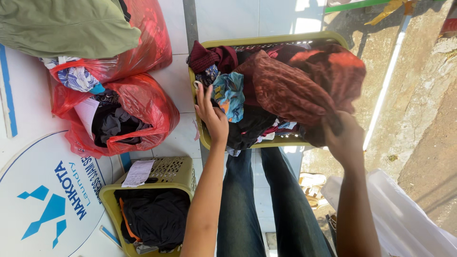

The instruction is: The person takes clothes from a laundry basket, places them on hangers, and hangs them on a drying rack. The person also drapes a towel over the rack and adjusts a jacket's zipper before hanging it.

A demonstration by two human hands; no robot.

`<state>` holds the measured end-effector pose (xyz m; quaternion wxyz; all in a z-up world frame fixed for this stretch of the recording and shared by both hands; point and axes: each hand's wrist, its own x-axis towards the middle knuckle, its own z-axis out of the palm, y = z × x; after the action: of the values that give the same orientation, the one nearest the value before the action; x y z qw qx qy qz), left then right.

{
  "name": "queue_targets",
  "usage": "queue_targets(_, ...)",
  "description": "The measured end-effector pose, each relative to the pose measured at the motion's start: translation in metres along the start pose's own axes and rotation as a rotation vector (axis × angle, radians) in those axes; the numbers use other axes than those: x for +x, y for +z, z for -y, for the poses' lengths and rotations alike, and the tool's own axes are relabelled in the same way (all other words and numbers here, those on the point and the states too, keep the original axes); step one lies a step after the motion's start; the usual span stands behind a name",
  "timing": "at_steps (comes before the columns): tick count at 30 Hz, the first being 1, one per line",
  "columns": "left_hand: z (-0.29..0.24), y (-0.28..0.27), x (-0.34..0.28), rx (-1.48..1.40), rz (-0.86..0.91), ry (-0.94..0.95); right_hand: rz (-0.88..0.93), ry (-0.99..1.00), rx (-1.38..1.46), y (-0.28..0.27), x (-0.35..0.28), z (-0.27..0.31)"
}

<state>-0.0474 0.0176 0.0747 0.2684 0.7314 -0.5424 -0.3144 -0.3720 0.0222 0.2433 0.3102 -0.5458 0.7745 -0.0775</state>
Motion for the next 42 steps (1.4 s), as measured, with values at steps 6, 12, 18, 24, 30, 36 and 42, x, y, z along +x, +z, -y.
queue_targets(6,-0.041,0.007,0.004,0.433,0.328,0.325,0.223,-0.019,-0.150,0.109,0.059,-0.006)
queue_targets(12,-0.022,-0.011,0.005,0.504,0.548,-0.094,0.165,0.178,-0.258,0.189,0.111,0.001)
queue_targets(18,0.012,-0.007,0.000,0.579,0.541,-0.111,-0.115,-0.117,0.128,0.175,0.121,-0.037)
queue_targets(24,0.062,-0.025,0.020,0.843,0.605,0.099,-0.107,-0.038,0.084,0.078,0.036,-0.053)
queue_targets(30,0.054,-0.032,-0.006,0.429,0.424,-0.066,-0.320,0.164,0.093,-0.028,-0.022,-0.059)
queue_targets(36,-0.025,0.038,-0.066,0.146,0.231,-0.293,-0.339,0.114,0.752,-0.039,-0.053,-0.035)
queue_targets(42,0.030,0.064,-0.073,0.347,0.478,-0.193,-0.210,0.100,0.507,0.019,-0.056,-0.027)
